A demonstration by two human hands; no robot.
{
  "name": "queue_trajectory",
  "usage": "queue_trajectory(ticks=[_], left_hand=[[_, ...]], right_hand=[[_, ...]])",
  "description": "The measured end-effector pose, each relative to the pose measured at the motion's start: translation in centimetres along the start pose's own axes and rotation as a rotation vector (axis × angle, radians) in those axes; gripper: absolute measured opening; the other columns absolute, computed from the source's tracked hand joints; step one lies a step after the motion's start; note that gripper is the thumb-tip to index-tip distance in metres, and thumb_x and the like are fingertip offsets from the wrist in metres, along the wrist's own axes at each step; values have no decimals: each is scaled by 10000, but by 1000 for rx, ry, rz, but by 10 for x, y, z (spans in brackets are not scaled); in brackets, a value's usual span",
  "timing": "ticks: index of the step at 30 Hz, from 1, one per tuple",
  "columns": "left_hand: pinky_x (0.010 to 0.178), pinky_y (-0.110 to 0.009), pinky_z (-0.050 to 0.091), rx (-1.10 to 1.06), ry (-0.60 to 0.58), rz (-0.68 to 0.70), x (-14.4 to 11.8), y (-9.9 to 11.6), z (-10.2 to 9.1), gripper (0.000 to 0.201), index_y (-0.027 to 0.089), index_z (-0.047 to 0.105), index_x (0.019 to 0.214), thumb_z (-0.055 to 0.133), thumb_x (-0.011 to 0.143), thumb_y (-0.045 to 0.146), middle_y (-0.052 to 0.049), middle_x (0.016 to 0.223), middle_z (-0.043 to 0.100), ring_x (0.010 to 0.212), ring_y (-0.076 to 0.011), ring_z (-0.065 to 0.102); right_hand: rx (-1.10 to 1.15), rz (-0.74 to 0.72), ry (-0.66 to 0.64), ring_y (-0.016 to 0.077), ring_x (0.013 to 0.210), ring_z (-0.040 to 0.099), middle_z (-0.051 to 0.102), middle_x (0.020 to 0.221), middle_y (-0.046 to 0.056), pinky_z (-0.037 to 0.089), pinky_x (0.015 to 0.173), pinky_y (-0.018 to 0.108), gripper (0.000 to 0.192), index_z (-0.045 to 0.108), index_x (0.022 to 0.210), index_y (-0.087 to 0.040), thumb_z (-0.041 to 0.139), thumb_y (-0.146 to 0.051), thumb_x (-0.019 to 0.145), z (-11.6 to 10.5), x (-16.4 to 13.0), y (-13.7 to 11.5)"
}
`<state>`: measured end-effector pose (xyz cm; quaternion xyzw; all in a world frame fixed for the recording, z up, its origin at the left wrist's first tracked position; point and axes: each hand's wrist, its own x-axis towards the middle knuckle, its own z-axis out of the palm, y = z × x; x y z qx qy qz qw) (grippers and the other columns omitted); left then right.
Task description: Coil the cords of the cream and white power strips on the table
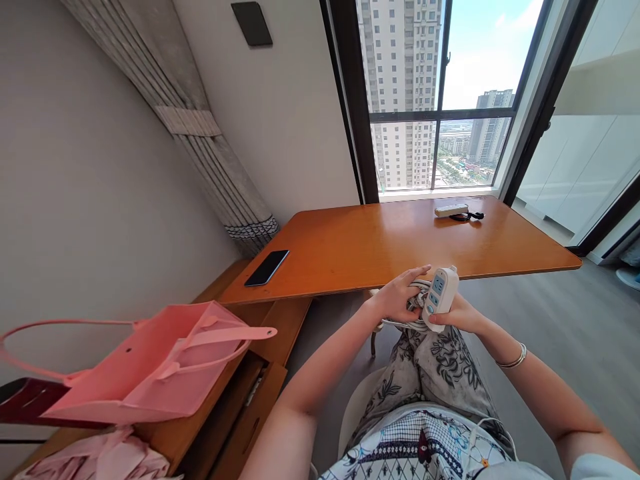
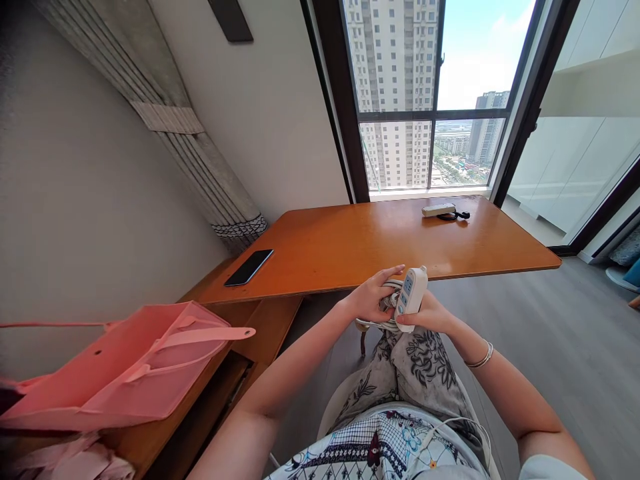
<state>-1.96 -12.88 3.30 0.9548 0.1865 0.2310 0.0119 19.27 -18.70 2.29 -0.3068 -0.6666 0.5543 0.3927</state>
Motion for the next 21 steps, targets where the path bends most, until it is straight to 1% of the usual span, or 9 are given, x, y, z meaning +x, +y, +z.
queue_trajectory(ticks=[3,5,8,11,15,17,19,21], left_hand=[[1175,-448,405,-7,9,-5,0,0,-1,234,147,701,822,760,710,344,-194,1620,302,1444,-346,404],[1178,-430,402,-4,1,-8,1,0,0,235,139,711,849,761,715,326,-196,1618,305,1437,-337,416],[1159,-440,427,3,-5,7,0,-4,4,266,142,720,939,731,729,306,-188,1581,379,1404,-323,462],[1125,-482,462,10,18,47,-3,-9,10,302,154,711,958,689,748,370,-190,1528,457,1367,-330,502],[1069,-481,510,23,65,47,-7,-14,14,292,157,690,957,633,760,364,-198,1517,475,1286,-319,575],[1062,-465,513,16,73,46,-8,-14,14,328,147,685,1005,620,751,344,-203,1509,484,1281,-314,581],[1061,-455,511,-1,64,34,-9,-13,12,357,144,681,1039,607,743,327,-197,1503,492,1286,-310,578],[1067,-445,504,-31,51,13,-9,-11,9,341,149,684,1027,589,745,317,-185,1496,502,1294,-305,572]], right_hand=[[18,19,14,234,950,632,687,1035,79,520,877,391,659,629,1156,-187,867,-527,643,-1,0,2],[10,24,26,241,962,633,688,1043,83,520,880,396,677,626,1172,-188,870,-527,638,-1,-1,2],[-9,28,21,258,993,635,692,1049,84,524,894,410,673,631,1172,-194,873,-521,636,-1,-1,1],[-9,7,10,262,1012,639,693,1075,84,526,906,417,663,630,1178,-200,874,-504,642,1,-2,-2],[20,-26,9,263,1025,644,690,1132,86,526,922,427,721,592,1256,-212,874,-486,651,3,-3,-5],[16,-20,14,263,1013,646,698,1112,83,525,924,429,691,603,1236,-207,865,-492,664,4,-2,-5],[17,-7,8,255,980,648,708,1061,75,525,918,427,623,633,1169,-196,855,-504,676,4,-2,-2],[43,1,2,246,966,648,710,1048,72,521,919,423,605,642,1143,-191,856,-507,674,3,-2,1]])
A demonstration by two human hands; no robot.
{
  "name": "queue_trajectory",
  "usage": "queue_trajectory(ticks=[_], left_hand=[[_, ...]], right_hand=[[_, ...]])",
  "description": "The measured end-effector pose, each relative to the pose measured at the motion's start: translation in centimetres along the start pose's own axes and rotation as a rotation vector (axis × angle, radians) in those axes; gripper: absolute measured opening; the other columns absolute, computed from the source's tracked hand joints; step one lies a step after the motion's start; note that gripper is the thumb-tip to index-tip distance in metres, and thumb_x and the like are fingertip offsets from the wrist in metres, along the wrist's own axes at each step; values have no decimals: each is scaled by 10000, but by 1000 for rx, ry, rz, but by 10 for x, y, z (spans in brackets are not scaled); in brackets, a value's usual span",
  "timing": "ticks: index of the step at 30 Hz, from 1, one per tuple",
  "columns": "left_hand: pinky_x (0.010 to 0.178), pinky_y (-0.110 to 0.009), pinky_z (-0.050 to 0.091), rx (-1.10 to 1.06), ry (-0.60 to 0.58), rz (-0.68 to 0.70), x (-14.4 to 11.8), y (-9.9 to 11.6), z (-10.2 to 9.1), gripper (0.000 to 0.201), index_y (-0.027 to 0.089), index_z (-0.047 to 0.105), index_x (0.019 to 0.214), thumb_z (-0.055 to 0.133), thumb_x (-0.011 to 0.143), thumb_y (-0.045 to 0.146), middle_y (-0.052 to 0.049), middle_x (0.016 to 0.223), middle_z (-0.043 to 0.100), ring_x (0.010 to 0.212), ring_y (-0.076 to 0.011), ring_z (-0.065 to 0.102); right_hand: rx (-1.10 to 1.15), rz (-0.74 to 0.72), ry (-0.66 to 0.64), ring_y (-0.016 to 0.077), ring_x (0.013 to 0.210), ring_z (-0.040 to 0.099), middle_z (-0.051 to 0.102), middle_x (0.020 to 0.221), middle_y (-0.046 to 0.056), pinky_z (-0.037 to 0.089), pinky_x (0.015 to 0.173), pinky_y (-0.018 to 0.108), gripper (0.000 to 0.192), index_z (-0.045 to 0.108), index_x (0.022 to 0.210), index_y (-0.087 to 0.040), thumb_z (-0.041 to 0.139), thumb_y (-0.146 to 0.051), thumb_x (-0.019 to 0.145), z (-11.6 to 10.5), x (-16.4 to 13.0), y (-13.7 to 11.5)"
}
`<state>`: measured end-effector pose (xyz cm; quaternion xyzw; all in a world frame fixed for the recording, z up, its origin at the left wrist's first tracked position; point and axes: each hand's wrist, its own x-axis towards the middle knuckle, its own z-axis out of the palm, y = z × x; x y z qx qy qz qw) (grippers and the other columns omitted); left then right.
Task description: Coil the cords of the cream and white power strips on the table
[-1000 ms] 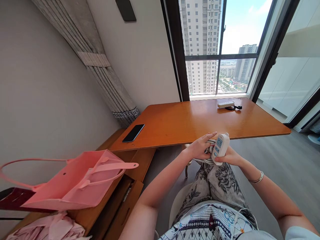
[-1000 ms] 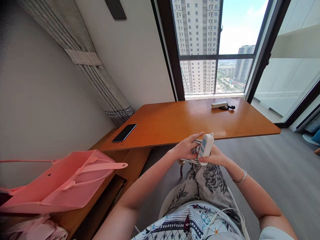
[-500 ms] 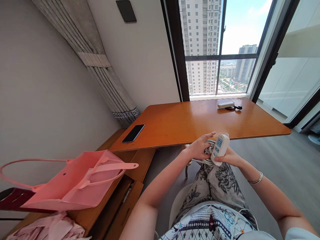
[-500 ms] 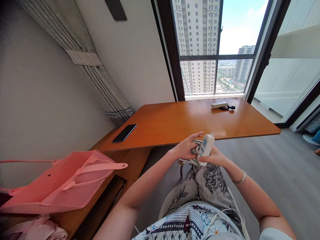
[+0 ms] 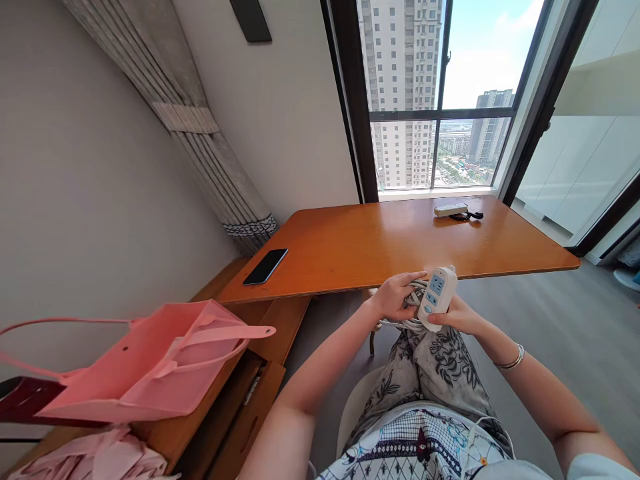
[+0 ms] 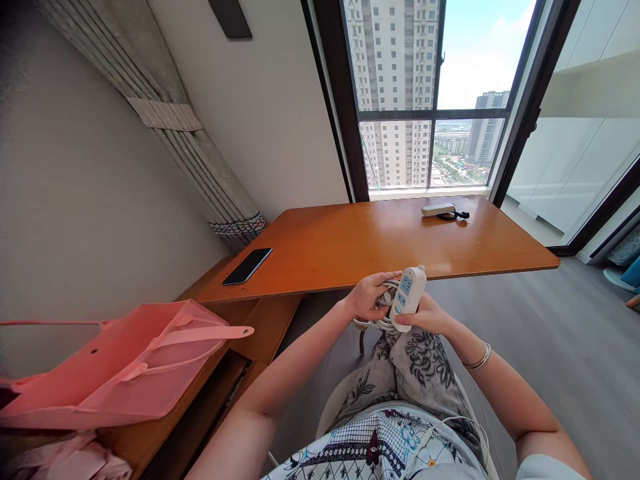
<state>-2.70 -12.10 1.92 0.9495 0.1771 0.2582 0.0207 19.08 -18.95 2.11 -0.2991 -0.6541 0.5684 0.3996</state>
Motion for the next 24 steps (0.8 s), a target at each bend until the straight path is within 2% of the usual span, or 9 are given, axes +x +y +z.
queue_trajectory(ticks=[5,10,14,19,22,24], left_hand=[[1085,-397,483,-195,42,-34,4,10,-8,226,158,677,869,549,814,336,-176,1494,492,1300,-277,562],[1121,-421,438,-336,89,-112,14,22,-14,411,134,669,1109,559,907,475,-207,1564,378,1313,-280,532],[1132,-427,405,-539,114,-228,19,26,-16,535,146,677,1116,452,950,602,-196,1535,419,1387,-302,456],[1084,-376,406,-894,186,-435,27,30,-17,611,144,741,975,543,856,709,-170,1487,489,1324,-324,498],[1073,-357,386,-1057,270,-557,33,34,-18,583,141,752,921,622,812,699,-148,1438,541,1267,-300,528],[1018,-346,414,-1193,284,-643,36,35,-19,578,139,749,953,704,754,680,-136,1318,622,1158,-266,584]], right_hand=[[97,36,28,263,1048,641,697,1143,86,509,942,423,742,604,1265,-210,869,-525,647,-6,0,8],[32,-6,-16,286,1229,562,614,1330,92,438,1064,444,803,547,1371,-239,855,-507,680,-9,-1,10],[-24,-12,-35,292,1198,560,620,1290,104,434,1059,459,844,512,1398,-210,846,-522,688,-12,-1,9],[-52,3,-77,276,1111,586,648,1196,100,458,1016,451,829,532,1348,-179,847,-546,675,-16,1,7],[-60,9,-90,273,1086,599,658,1174,98,471,998,446,798,561,1304,-174,849,-556,665,-16,1,6],[-75,5,-81,279,1096,599,664,1173,100,470,1004,453,776,572,1292,-176,847,-552,671,-15,1,6]])
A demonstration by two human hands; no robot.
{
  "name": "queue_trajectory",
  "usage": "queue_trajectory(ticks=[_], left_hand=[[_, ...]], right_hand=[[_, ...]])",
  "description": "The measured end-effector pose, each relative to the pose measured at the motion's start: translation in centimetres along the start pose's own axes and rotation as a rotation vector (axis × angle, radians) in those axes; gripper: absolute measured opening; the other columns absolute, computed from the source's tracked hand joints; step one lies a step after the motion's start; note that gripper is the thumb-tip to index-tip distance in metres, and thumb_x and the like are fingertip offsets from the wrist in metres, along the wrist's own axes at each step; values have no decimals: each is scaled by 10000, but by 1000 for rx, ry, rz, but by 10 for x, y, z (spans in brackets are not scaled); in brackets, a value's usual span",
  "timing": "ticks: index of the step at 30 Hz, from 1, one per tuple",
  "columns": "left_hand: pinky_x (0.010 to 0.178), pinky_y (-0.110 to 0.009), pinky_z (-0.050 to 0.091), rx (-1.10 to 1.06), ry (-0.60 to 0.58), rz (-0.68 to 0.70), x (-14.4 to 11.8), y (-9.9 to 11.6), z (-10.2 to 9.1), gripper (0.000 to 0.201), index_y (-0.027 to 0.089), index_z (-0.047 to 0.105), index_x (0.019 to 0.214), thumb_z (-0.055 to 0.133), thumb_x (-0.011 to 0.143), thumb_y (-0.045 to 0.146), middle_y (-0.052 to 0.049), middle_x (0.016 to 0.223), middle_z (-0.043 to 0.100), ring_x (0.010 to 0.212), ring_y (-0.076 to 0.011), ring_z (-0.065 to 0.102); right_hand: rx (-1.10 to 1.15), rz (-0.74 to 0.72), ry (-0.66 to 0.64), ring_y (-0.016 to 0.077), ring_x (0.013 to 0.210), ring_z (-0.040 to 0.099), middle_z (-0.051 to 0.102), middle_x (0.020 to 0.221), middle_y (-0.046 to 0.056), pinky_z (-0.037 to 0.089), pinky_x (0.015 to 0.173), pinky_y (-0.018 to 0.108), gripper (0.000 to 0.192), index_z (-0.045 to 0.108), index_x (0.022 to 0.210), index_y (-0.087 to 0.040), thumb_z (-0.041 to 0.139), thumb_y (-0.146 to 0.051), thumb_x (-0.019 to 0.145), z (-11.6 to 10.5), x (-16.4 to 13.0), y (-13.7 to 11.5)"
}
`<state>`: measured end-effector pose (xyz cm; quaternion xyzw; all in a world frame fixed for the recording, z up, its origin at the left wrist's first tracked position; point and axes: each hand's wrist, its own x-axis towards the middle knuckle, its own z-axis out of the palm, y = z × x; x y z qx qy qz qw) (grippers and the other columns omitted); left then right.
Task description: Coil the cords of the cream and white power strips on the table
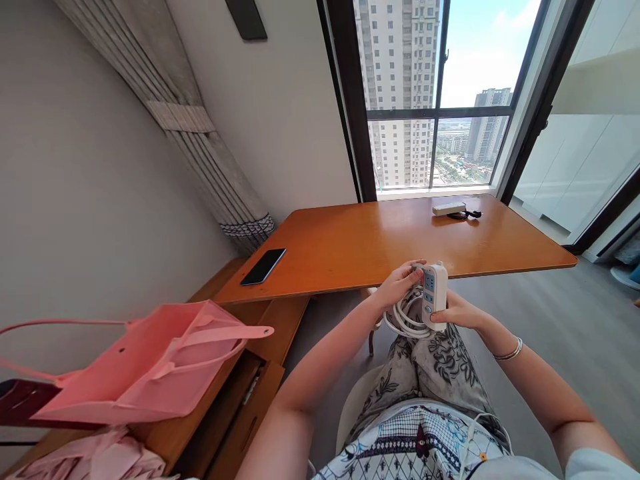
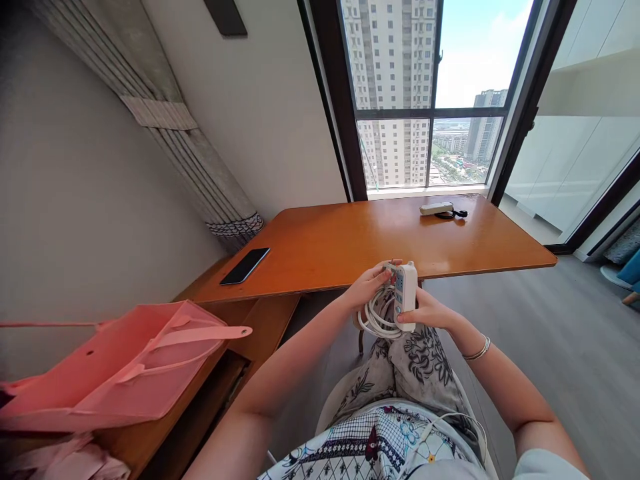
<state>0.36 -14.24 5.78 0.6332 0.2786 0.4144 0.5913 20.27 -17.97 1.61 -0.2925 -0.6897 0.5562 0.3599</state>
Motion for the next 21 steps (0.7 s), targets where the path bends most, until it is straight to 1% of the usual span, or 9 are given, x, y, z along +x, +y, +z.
queue_trajectory(ticks=[2,4,6,8,11,15,18,21], left_hand=[[935,-332,446,-112,-7,-104,2,1,0,599,129,740,979,783,686,650,-112,1110,695,994,-220,628],[841,-312,465,-209,-5,-191,4,1,-1,628,116,729,971,841,618,624,-70,923,701,834,-175,630],[759,-293,467,-275,28,-238,5,1,-2,648,106,714,924,868,564,621,-38,813,678,726,-143,610],[696,-281,461,-286,55,-270,5,0,-3,641,101,690,837,869,536,638,-22,743,658,659,-127,590],[643,-277,453,-240,46,-331,6,1,-4,633,104,654,737,854,523,666,-21,688,648,606,-123,573],[641,-281,463,-189,-1,-399,10,4,-8,668,100,684,772,858,484,677,-35,717,678,618,-135,588],[677,-304,486,-165,-57,-456,15,5,-12,704,98,696,776,840,466,713,-46,722,688,646,-154,603],[677,-306,490,-119,-73,-477,17,4,-12,719,107,692,760,812,466,752,-49,725,689,663,-162,602]], right_hand=[[-10,-10,14,287,1128,590,660,1197,103,462,1021,458,789,562,1316,-183,847,-544,675,2,1,1],[-6,-26,36,290,1162,576,644,1242,103,450,1039,458,846,524,1372,-197,847,-546,673,4,2,2],[2,-35,61,288,1172,569,624,1281,103,444,1046,456,898,486,1416,-207,844,-557,669,7,2,3],[-15,-37,77,285,1154,572,622,1275,104,449,1037,453,914,480,1419,-203,849,-554,660,9,2,4],[-88,-29,51,275,1087,586,647,1193,102,476,989,443,851,524,1359,-181,860,-525,657,10,2,2],[-129,-40,-27,256,1041,587,661,1112,87,490,956,422,750,571,1286,-165,843,-518,683,9,5,-5],[-89,-57,-110,235,993,589,669,1047,70,499,929,403,706,602,1230,-155,828,-549,689,10,8,-10],[-64,-64,-158,224,962,590,673,1037,71,502,899,387,678,619,1199,-149,824,-550,692,13,9,-11]])
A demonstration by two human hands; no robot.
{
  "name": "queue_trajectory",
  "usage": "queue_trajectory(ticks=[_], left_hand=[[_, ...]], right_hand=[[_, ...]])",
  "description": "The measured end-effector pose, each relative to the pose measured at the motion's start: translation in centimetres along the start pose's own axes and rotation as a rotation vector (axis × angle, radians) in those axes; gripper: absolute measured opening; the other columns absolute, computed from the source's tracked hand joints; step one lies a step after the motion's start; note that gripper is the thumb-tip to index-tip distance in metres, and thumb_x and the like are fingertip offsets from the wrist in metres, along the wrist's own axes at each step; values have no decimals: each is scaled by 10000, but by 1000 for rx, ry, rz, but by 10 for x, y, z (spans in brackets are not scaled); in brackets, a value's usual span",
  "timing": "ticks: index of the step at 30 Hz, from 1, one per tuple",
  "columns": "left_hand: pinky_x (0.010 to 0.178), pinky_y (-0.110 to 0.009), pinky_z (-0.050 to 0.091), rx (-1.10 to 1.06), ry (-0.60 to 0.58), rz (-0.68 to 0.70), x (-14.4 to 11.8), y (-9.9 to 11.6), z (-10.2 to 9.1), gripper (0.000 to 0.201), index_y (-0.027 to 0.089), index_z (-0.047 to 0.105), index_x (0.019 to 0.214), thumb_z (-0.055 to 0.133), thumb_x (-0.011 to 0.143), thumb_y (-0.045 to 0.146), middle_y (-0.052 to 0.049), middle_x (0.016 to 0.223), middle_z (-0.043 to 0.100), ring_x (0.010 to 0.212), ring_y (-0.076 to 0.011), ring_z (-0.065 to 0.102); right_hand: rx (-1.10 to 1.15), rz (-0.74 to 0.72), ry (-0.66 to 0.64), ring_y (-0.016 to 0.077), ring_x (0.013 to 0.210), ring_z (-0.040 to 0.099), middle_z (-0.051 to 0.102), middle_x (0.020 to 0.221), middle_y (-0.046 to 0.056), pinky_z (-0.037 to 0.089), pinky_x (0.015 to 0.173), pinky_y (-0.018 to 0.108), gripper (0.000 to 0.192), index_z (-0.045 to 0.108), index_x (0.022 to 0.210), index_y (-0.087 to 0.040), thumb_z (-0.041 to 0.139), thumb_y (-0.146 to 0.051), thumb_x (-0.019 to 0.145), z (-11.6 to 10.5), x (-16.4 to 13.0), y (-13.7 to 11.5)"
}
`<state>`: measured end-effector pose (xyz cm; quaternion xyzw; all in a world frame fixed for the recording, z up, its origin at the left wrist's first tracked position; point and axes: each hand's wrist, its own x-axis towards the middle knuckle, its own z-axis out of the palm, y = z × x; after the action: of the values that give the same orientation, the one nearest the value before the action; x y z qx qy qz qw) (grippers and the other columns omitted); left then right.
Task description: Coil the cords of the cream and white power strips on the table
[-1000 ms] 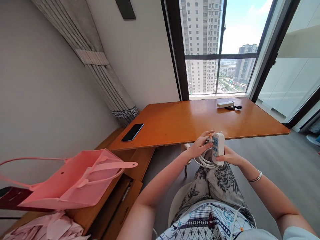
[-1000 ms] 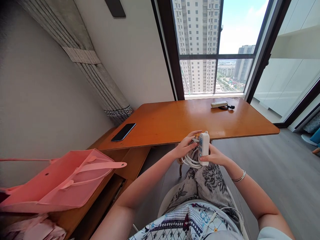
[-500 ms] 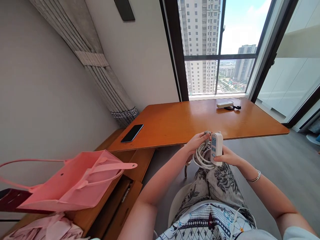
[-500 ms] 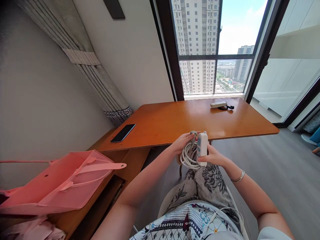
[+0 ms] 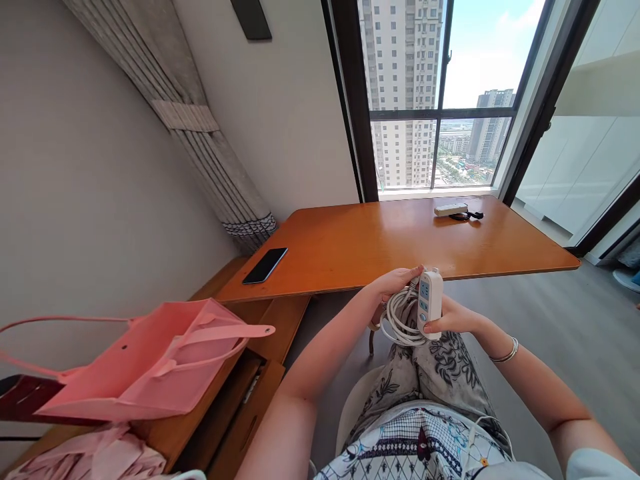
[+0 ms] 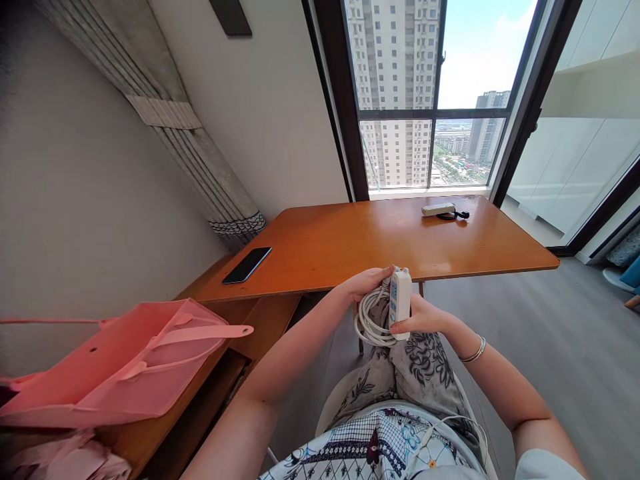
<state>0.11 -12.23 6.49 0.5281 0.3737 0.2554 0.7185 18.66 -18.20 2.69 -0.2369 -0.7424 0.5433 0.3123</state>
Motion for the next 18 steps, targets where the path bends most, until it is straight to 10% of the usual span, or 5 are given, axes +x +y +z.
queue_trajectory(ticks=[13,18], left_hand=[[509,-260,420,137,138,33,3,-5,9,575,125,647,712,709,719,697,4,586,580,511,-104,481],[504,-267,439,198,69,-21,9,-10,5,439,137,690,778,744,745,572,-13,648,631,530,-124,519]], right_hand=[[-156,101,223,307,1158,553,598,1250,122,441,1034,490,813,513,1298,-184,882,-400,607,11,-3,3],[-233,163,305,333,1319,466,523,1359,162,299,1153,538,1203,178,1525,-193,902,-388,584,19,-6,1]])
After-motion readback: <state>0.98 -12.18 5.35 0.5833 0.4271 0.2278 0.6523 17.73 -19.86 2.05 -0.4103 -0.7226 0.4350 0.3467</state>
